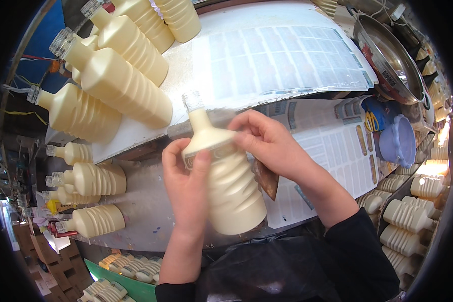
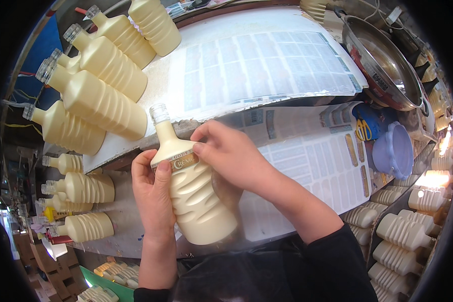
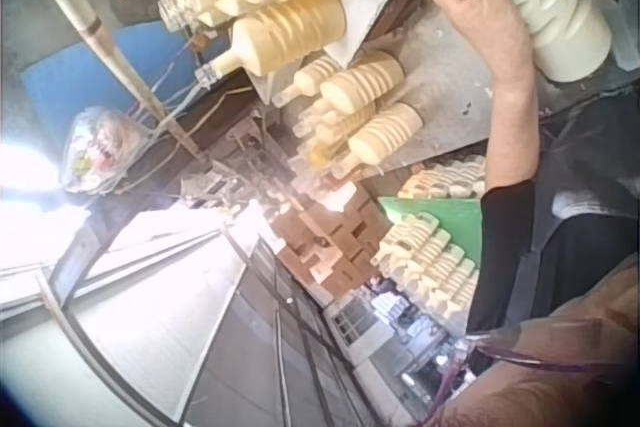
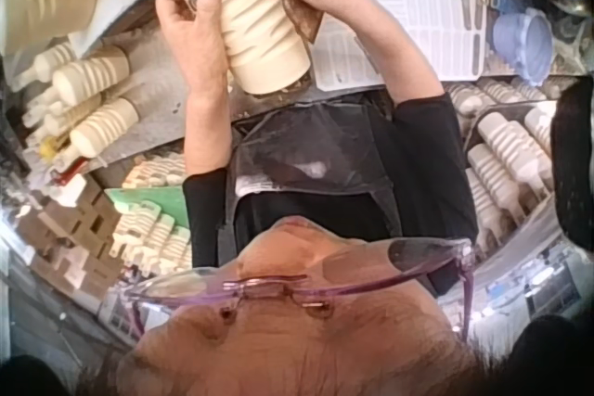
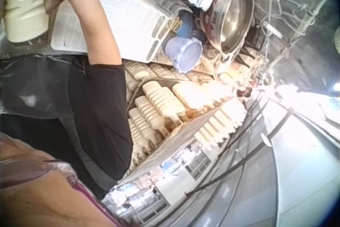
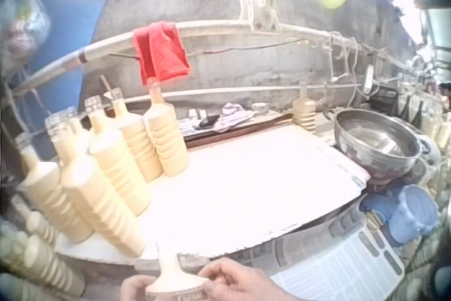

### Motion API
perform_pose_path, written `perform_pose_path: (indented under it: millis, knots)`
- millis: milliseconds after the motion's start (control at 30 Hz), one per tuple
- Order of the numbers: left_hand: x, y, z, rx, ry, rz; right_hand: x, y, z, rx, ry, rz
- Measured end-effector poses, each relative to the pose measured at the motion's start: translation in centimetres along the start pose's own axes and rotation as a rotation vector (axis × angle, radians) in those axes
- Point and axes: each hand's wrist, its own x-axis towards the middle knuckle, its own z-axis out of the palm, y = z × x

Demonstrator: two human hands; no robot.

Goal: The person picks up a plastic bottle, applies a label to its body, smooths it with a card, and places the bottle on a tray. The process is repeated for multiple bottles.

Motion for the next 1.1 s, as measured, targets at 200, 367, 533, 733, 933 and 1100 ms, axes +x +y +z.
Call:
perform_pose_path:
  millis: [200,367,533,733,933,1100]
  knots:
    - [0.0,-0.1,-0.3,-0.087,-0.024,-0.017,-0.7,-1.3,0.7,-0.155,-0.010,0.013]
    - [0.0,-0.2,-0.2,-0.114,-0.025,-0.019,-0.6,-0.7,0.8,-0.016,0.037,-0.091]
    - [-0.1,-0.3,-0.3,-0.122,-0.026,-0.019,-0.9,-1.5,1.2,-0.091,0.007,0.007]
    - [0.0,-0.4,-0.3,-0.114,-0.029,-0.014,-0.7,-1.0,1.4,-0.030,0.029,-0.001]
    - [-0.1,-0.2,-0.3,-0.119,-0.033,-0.019,-0.6,-0.9,1.3,-0.036,0.022,-0.004]
    - [-0.1,-0.2,-0.3,-0.099,-0.028,-0.024,-0.6,-0.8,1.4,-0.019,0.028,-0.005]
